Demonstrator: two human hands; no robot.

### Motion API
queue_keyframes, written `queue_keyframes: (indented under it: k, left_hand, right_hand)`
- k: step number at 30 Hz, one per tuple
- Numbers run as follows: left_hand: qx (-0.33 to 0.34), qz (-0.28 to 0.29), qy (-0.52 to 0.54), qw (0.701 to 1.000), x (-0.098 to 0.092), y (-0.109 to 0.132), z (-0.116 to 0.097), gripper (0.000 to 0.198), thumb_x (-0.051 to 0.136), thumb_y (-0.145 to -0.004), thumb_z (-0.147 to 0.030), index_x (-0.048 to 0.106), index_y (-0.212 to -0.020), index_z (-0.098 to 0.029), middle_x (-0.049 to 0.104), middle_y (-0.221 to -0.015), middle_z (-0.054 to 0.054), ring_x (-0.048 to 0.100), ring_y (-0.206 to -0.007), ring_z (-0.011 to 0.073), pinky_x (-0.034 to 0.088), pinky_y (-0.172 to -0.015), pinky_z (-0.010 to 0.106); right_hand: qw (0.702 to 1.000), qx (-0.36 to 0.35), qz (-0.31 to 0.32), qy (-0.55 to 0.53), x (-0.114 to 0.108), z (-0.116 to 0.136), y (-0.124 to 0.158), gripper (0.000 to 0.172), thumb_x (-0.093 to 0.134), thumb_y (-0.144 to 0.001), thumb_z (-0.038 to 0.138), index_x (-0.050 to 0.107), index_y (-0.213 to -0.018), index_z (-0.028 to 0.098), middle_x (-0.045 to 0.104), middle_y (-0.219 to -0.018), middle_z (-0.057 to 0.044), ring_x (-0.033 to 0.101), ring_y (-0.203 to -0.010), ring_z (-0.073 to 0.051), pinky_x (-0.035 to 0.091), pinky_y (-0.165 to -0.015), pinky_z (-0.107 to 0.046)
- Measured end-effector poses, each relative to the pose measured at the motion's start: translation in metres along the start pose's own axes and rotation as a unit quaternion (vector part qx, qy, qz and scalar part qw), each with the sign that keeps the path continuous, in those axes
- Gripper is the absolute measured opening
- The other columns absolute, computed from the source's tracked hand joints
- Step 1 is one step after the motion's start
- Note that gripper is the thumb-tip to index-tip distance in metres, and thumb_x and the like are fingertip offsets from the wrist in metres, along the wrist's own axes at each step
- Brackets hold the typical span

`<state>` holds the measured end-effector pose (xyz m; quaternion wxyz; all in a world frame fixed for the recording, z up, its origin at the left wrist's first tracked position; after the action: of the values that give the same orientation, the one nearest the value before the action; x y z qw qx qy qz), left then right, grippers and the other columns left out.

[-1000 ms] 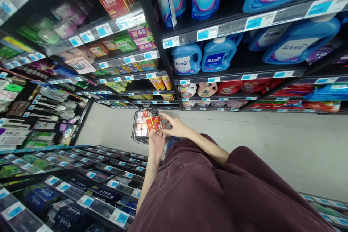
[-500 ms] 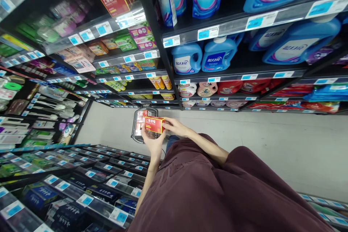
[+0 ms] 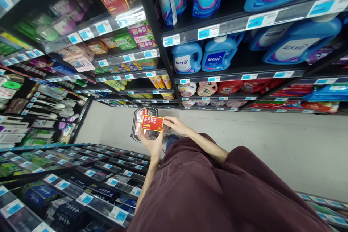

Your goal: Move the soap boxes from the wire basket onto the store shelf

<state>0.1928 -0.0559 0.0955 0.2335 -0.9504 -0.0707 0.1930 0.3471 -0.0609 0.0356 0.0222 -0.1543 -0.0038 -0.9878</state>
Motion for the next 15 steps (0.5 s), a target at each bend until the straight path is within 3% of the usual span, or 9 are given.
queue_keyframes:
  k: [4,7,11,15]
  left_hand:
    - [0.015,-0.002,-0.007,1.000,-0.001,0.001,0.002,0.091,0.087,-0.070,-0.031,0.040,-0.147,-0.022,0.042,-0.145,0.018,0.051,-0.134,0.0310,0.056,-0.100,0.042]
    - [0.064,-0.006,-0.023,0.998,-0.003,0.002,-0.001,0.090,0.085,-0.072,-0.025,0.039,-0.149,-0.021,0.042,-0.145,0.019,0.050,-0.134,0.0322,0.055,-0.102,0.046]
    - [0.225,0.015,-0.084,0.971,-0.002,0.007,-0.014,0.081,0.075,-0.079,-0.008,0.039,-0.150,-0.023,0.051,-0.139,0.017,0.053,-0.133,0.0297,0.050,-0.109,0.050]
    - [0.392,0.100,-0.102,0.909,0.007,0.019,-0.024,0.073,0.061,-0.084,0.005,0.047,-0.148,-0.028,0.057,-0.141,0.012,0.048,-0.140,0.0272,0.053,-0.108,0.043]
  right_hand:
    - [1.000,0.006,-0.006,-0.001,-0.001,-0.002,0.000,0.047,0.058,-0.094,0.058,0.073,-0.110,0.017,0.074,-0.088,-0.006,0.068,-0.073,-0.017,0.053,-0.059,-0.025]
    - [0.999,0.025,-0.025,-0.011,-0.001,-0.003,-0.002,0.048,0.063,-0.089,0.061,0.074,-0.099,0.015,0.074,-0.083,-0.006,0.068,-0.070,-0.017,0.054,-0.058,-0.026]
    - [0.990,0.083,-0.090,-0.067,0.001,0.000,-0.001,0.049,0.070,-0.081,0.063,0.075,-0.093,0.016,0.074,-0.081,-0.006,0.068,-0.071,-0.018,0.056,-0.059,-0.026]
    - [0.972,0.109,-0.065,-0.197,0.016,0.012,0.006,0.047,0.066,-0.087,0.060,0.074,-0.109,0.019,0.077,-0.101,-0.008,0.071,-0.088,-0.020,0.059,-0.069,-0.028]
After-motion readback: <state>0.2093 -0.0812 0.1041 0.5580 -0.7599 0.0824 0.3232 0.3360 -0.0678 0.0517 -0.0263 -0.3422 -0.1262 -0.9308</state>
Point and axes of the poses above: each hand's wrist, its own y-axis away from the middle knuckle, its own x-axis out of the palm, z = x × y, the point moved 6 cm from there along -y, towards the middle knuckle
